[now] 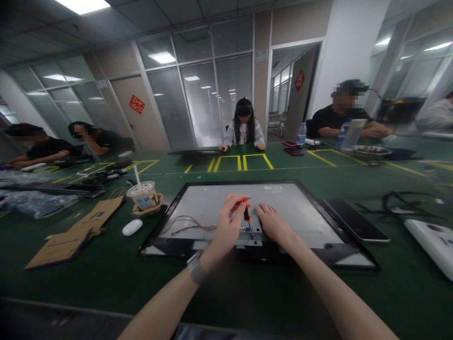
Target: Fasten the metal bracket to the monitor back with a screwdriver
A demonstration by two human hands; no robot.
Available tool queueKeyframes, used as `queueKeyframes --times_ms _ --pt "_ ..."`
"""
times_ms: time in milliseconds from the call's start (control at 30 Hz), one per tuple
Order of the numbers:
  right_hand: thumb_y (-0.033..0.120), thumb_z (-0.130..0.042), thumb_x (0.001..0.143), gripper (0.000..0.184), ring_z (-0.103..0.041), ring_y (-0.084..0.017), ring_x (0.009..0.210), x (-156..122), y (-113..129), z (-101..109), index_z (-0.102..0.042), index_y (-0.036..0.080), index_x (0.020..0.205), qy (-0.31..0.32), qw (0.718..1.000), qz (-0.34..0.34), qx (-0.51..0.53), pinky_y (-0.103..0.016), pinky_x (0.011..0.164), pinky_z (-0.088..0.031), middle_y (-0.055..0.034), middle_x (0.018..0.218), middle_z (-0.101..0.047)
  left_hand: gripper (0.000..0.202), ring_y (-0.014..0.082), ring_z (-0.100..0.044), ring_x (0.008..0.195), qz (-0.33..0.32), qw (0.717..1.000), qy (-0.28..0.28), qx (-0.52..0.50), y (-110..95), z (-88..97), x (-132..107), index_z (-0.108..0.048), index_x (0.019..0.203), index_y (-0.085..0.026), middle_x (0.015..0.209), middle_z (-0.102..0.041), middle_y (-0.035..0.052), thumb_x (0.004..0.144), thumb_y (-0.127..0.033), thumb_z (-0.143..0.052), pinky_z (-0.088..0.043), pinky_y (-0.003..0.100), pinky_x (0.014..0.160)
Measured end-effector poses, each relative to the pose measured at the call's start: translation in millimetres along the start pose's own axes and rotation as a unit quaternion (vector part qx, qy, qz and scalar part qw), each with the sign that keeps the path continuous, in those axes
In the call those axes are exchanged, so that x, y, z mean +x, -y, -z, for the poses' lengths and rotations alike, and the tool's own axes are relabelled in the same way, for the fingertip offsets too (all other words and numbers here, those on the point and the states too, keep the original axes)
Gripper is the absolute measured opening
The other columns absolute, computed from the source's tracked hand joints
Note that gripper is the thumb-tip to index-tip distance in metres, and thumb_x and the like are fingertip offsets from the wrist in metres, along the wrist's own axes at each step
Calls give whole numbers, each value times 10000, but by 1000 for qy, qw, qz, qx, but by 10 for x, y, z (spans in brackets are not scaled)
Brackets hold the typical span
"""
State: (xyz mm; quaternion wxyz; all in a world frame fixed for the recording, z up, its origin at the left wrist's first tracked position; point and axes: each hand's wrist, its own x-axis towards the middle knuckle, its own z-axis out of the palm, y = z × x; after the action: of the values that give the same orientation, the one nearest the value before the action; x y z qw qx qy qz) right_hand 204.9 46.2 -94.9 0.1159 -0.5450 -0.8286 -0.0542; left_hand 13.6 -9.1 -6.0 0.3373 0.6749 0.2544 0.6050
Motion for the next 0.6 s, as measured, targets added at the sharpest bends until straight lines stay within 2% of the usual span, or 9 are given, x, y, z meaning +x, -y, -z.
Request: queueKeyframes --times_ms 233,400,600 --pt "10 -346 881 542 -557 -282 1283 2 17 -3 -563 117 1367 6 1000 -3 -14 -434 1030 -469 -217 1395 -576 221 137 -576 811 -3 1000 4 14 -15 11 -7 -716 1073 -196 997 -606 54 995 -240 -515 -505 266 764" --pt "-16 -374 850 584 -542 -303 1303 -4 86 40 -579 142 1374 5 999 25 -25 -454 1055 -455 -202 1389 -590 223 167 -588 906 -9 1000 4 25 6 18 -2 -718 1074 -202 1018 -623 63 990 -224 -513 -507 301 844" --pt "-37 -395 829 601 -531 -291 1319 0 95 57 -590 145 1368 1 1000 27 -8 -454 1069 -448 -197 1397 -590 226 174 -592 920 -6 1000 3 16 10 16 -1 -714 1081 -205 1022 -617 65 990 -226 -508 -514 313 848"
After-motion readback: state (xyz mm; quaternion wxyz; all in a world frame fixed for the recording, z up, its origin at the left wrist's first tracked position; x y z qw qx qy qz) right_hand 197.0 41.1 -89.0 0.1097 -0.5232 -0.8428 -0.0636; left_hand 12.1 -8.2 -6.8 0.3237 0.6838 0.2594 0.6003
